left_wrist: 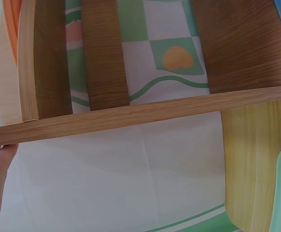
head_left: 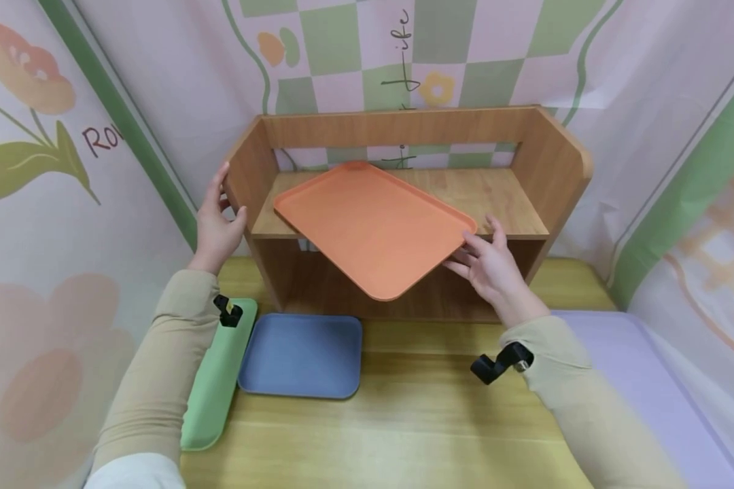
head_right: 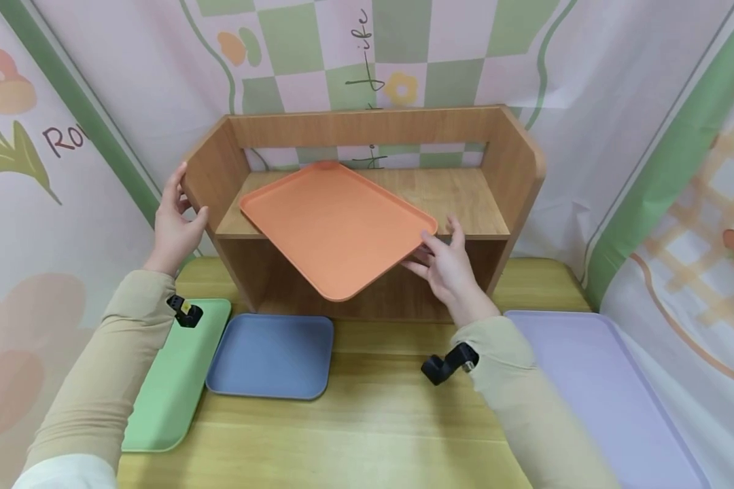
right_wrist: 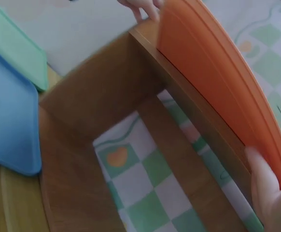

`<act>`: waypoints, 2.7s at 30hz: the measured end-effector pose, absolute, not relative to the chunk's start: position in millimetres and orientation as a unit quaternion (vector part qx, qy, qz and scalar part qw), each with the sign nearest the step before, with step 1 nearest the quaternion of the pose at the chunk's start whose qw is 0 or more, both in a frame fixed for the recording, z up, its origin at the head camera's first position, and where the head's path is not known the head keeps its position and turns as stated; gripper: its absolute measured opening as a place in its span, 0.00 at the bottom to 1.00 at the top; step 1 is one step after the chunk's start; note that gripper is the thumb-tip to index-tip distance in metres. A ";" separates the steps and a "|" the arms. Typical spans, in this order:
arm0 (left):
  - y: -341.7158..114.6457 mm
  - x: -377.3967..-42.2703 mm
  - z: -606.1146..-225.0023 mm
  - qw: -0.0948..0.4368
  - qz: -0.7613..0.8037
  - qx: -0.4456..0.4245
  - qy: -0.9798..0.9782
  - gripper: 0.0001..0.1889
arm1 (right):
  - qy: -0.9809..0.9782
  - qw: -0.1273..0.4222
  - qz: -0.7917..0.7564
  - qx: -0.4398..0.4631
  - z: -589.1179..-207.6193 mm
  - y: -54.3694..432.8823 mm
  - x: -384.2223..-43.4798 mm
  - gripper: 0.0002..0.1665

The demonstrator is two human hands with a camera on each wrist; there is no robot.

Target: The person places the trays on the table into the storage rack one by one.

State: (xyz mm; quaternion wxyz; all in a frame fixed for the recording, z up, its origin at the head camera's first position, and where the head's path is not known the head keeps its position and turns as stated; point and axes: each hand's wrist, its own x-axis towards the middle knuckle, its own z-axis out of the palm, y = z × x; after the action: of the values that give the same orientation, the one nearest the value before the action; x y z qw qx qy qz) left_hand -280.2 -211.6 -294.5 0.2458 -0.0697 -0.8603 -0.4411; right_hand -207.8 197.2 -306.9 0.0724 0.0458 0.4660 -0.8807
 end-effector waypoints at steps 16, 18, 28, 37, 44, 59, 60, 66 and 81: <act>-209.9 -280.2 -290.8 0.236 -0.445 -0.066 -0.861 0.40 | 0.450 0.146 -0.881 0.008 -310.5 190.3 -198.3 0.36; -209.9 -279.3 -291.1 0.235 -0.445 -0.065 -0.862 0.41 | 0.451 0.148 -0.880 0.010 -311.2 187.7 -195.2 0.31; -209.6 -280.4 -292.5 0.250 -0.443 -0.079 -0.858 0.40 | 0.438 0.195 -0.876 -0.045 -315.5 185.1 -192.5 0.23; -212.4 -281.0 -294.8 0.256 -0.447 -0.087 -0.853 0.40 | 0.476 0.248 -0.838 -0.095 -315.1 167.7 -189.3 0.46; -212.9 -282.2 -295.2 0.258 -0.437 -0.090 -0.857 0.39 | 0.481 0.255 -0.835 -0.082 -314.9 146.3 -191.4 0.47; -212.6 -280.8 -296.1 0.253 -0.443 -0.080 -0.856 0.39 | 0.478 0.223 -0.848 -0.048 -315.0 112.2 -197.2 0.47; -212.6 -280.8 -296.2 0.253 -0.443 -0.080 -0.856 0.39 | 0.480 0.222 -0.848 -0.047 -314.9 110.9 -197.6 0.47; -212.3 -280.1 -295.7 0.250 -0.445 -0.076 -0.857 0.39 | 0.481 0.216 -0.848 -0.041 -314.0 102.6 -201.1 0.47; -209.7 -276.8 -291.8 0.228 -0.458 -0.061 -0.857 0.40 | 0.499 0.185 -0.847 -0.015 -313.4 81.0 -219.7 0.47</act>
State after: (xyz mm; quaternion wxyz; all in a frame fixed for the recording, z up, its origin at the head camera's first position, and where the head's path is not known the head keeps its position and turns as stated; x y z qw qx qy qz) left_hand -276.8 -209.7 -291.8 0.2281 -0.0607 -0.8570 -0.4581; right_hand -219.7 81.0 -313.4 0.1848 -0.0149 0.4990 -0.8465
